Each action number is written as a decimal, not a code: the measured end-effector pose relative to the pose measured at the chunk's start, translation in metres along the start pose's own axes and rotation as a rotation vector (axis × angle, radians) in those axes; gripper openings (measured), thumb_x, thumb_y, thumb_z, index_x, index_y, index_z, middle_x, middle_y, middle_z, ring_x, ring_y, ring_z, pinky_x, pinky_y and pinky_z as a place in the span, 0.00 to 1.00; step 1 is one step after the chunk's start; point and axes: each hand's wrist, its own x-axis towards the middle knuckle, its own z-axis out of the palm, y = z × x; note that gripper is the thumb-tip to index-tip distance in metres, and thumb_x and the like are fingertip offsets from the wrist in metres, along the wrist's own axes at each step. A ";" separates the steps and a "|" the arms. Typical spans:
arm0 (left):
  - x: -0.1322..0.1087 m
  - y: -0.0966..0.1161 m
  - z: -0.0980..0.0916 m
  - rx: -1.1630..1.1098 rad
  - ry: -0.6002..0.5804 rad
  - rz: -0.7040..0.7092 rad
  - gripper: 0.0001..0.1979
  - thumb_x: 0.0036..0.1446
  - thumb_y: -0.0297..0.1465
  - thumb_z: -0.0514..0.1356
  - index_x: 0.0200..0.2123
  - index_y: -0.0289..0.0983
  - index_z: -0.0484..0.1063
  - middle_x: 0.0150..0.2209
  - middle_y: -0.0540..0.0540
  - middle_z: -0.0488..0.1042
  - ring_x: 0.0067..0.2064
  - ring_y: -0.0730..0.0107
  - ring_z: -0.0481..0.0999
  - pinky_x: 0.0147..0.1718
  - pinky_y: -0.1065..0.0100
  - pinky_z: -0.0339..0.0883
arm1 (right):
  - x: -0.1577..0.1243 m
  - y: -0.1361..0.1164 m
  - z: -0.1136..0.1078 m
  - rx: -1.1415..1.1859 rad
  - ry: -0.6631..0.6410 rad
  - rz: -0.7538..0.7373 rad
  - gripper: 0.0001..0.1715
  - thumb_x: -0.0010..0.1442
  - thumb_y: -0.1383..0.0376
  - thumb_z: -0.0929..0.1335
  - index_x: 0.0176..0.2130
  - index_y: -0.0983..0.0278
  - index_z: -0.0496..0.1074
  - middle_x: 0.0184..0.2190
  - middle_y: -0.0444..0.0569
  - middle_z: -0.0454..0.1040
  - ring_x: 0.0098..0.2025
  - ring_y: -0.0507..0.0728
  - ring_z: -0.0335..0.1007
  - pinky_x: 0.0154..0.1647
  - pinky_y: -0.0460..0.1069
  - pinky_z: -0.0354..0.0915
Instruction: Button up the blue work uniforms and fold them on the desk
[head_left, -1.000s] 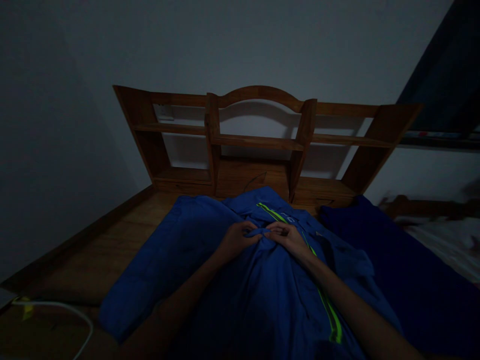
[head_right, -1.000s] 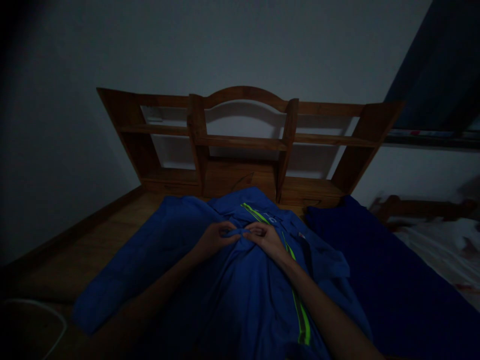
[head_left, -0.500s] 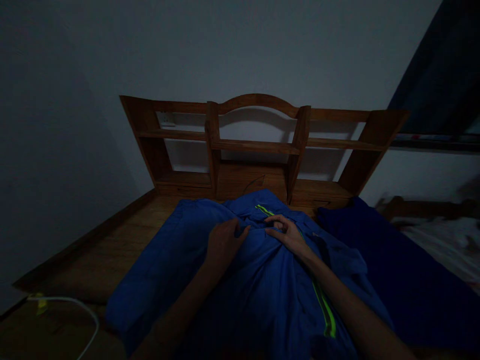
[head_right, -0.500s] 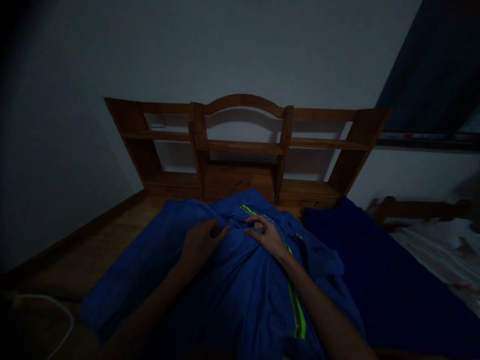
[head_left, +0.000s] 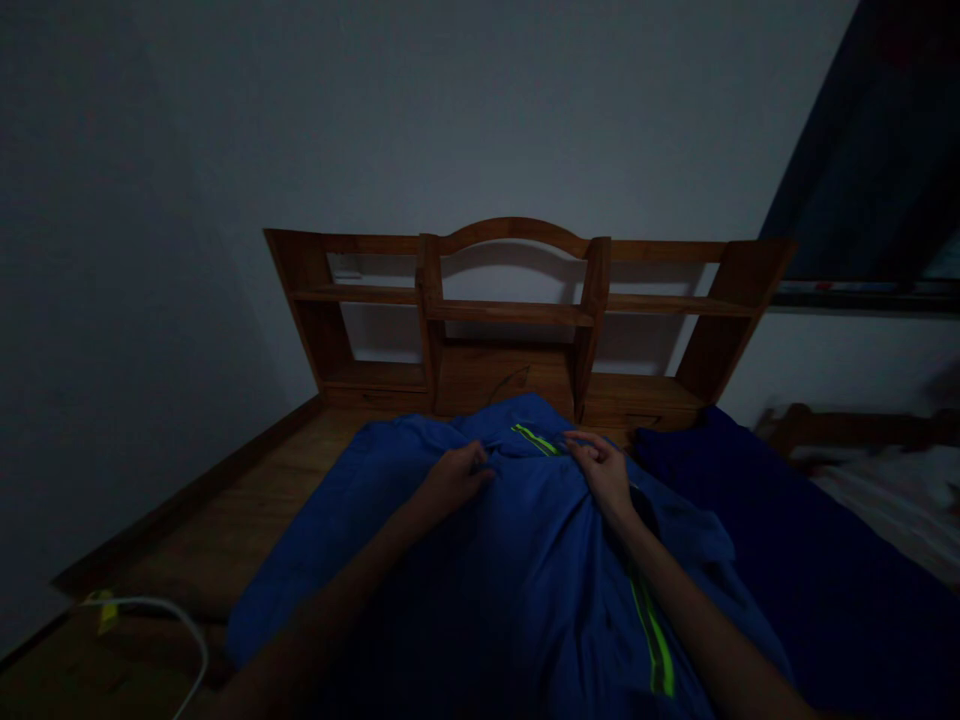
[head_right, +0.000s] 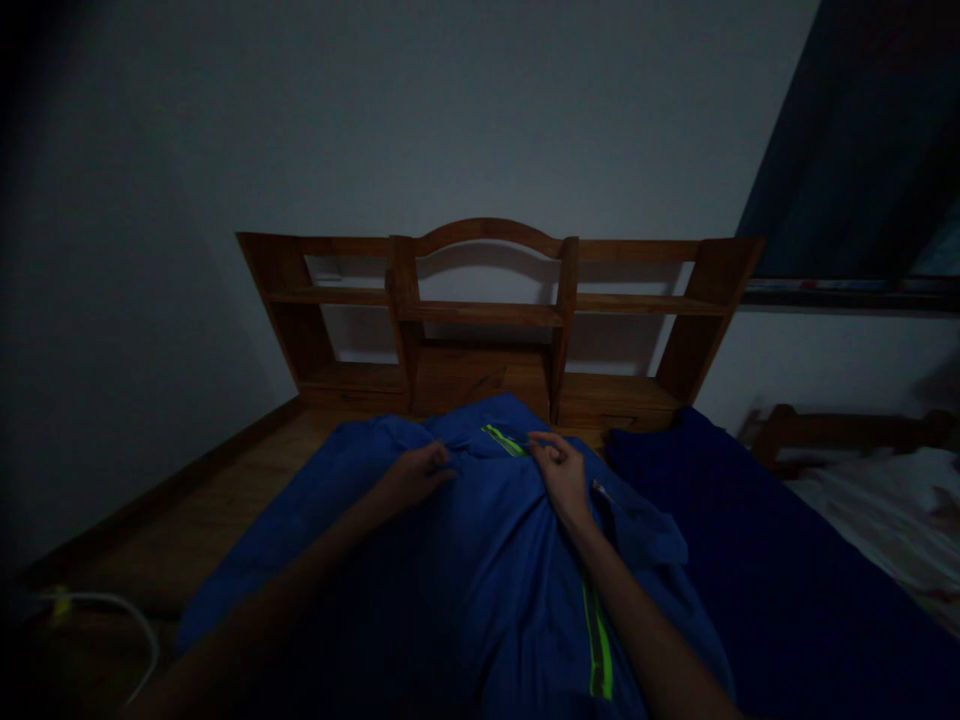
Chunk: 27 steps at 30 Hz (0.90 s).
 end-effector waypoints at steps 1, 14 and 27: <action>0.011 -0.002 0.002 -0.059 -0.017 0.011 0.10 0.51 0.37 0.59 0.33 0.37 0.68 0.30 0.50 0.72 0.32 0.70 0.70 0.31 0.71 0.60 | 0.002 0.000 -0.003 0.022 0.052 0.029 0.23 0.50 0.50 0.69 0.39 0.63 0.71 0.14 0.37 0.56 0.17 0.48 0.47 0.18 0.44 0.44; 0.051 -0.056 0.009 -0.642 -0.318 -0.124 0.22 0.41 0.40 0.68 0.38 0.34 0.73 0.35 0.46 0.77 0.36 0.67 0.75 0.35 0.70 0.66 | -0.001 -0.008 0.004 -0.249 0.349 -0.281 0.09 0.54 0.60 0.67 0.30 0.64 0.67 0.31 0.46 0.72 0.36 0.55 0.69 0.41 0.49 0.64; 0.046 -0.053 0.018 -0.729 -0.236 -0.069 0.22 0.40 0.39 0.68 0.38 0.31 0.74 0.35 0.42 0.77 0.37 0.65 0.76 0.38 0.68 0.67 | -0.009 -0.074 0.056 -0.677 -0.251 -0.643 0.16 0.62 0.65 0.62 0.49 0.59 0.67 0.49 0.50 0.69 0.53 0.58 0.64 0.55 0.54 0.59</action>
